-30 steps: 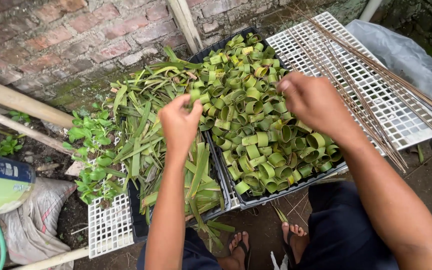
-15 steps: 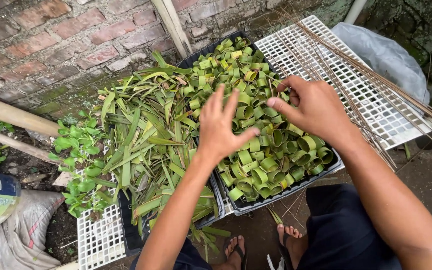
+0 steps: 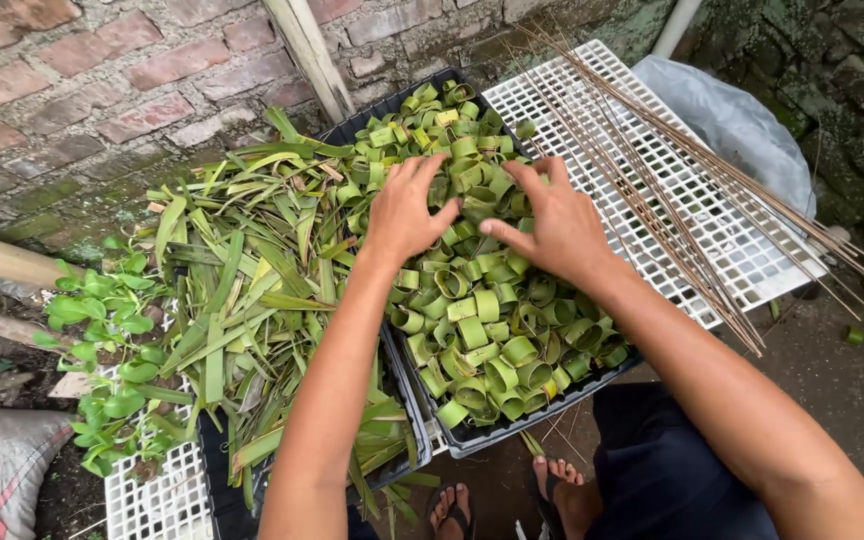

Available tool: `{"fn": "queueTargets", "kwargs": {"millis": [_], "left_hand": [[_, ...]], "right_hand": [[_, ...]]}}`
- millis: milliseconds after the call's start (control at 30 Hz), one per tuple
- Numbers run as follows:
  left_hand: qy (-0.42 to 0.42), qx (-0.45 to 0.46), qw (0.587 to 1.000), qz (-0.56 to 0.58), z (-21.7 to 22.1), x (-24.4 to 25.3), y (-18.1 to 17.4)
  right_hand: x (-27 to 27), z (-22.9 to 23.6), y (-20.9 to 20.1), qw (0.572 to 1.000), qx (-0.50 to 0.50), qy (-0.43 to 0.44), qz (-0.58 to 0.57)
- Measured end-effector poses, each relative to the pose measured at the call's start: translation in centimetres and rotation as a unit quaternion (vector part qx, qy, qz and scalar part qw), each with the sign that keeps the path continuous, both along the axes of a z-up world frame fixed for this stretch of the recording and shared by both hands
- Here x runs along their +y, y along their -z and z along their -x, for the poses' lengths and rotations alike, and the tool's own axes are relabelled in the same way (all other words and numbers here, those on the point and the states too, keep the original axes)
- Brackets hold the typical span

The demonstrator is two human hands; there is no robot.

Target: The person assembles small baskets by folding green leaves into loops and securing them with thin wooden sticks.

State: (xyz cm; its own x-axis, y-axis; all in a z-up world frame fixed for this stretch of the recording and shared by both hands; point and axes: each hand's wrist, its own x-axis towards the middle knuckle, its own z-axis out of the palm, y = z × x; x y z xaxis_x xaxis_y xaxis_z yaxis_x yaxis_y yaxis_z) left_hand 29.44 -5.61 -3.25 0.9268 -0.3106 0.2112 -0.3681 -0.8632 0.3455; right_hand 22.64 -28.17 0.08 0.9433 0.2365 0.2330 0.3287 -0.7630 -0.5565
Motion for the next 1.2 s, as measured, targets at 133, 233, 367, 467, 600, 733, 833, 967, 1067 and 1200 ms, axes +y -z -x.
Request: {"fn": "queueTargets", "kwargs": {"millis": [133, 233, 367, 467, 600, 733, 833, 967, 1067, 1200], "left_hand": [[0.011, -0.039, 0.999, 0.016, -3.8, 2.3, 2.4], [-0.036, -0.061, 0.997, 0.029, -6.3, 3.4, 2.9], [-0.129, -0.044, 0.990, 0.045, -8.9, 4.5, 3.6], [-0.171, -0.005, 0.983, 0.070, -9.8, 5.5, 1.4], [-0.186, 0.055, 0.975, 0.112, -11.7, 7.0, 0.5], [-0.210, 0.111, 0.954, 0.184, -11.7, 6.7, -1.8], [-0.170, 0.150, 0.937, 0.264, -9.2, 6.6, -3.6], [-0.070, 0.069, 0.979, 0.176, -4.9, 5.6, -4.3], [-0.029, 0.073, 0.991, 0.112, 0.0, 5.7, -4.6], [0.017, 0.072, 0.992, 0.101, 8.5, 6.9, -6.9]], "right_hand": [[1.3, -4.3, 1.7, 0.999, 0.001, -0.033, -0.011], [3.9, -7.8, 2.6, 0.998, -0.019, -0.056, 0.015], [7.1, -12.4, 4.2, 0.996, -0.023, -0.069, 0.056], [8.6, -16.8, 5.2, 0.993, -0.031, -0.067, 0.091], [10.4, -23.0, 7.6, 0.987, -0.032, -0.068, 0.139], [12.0, -23.0, 2.7, 0.979, 0.077, -0.080, 0.169], [12.8, -23.7, 2.5, 0.978, 0.088, -0.088, 0.169], [13.0, -23.6, 1.7, 0.948, 0.146, -0.075, 0.273], [12.6, -21.5, -1.4, 0.946, 0.159, -0.083, 0.270], [8.7, -18.5, -7.2, 0.959, 0.060, -0.110, 0.254]]}}
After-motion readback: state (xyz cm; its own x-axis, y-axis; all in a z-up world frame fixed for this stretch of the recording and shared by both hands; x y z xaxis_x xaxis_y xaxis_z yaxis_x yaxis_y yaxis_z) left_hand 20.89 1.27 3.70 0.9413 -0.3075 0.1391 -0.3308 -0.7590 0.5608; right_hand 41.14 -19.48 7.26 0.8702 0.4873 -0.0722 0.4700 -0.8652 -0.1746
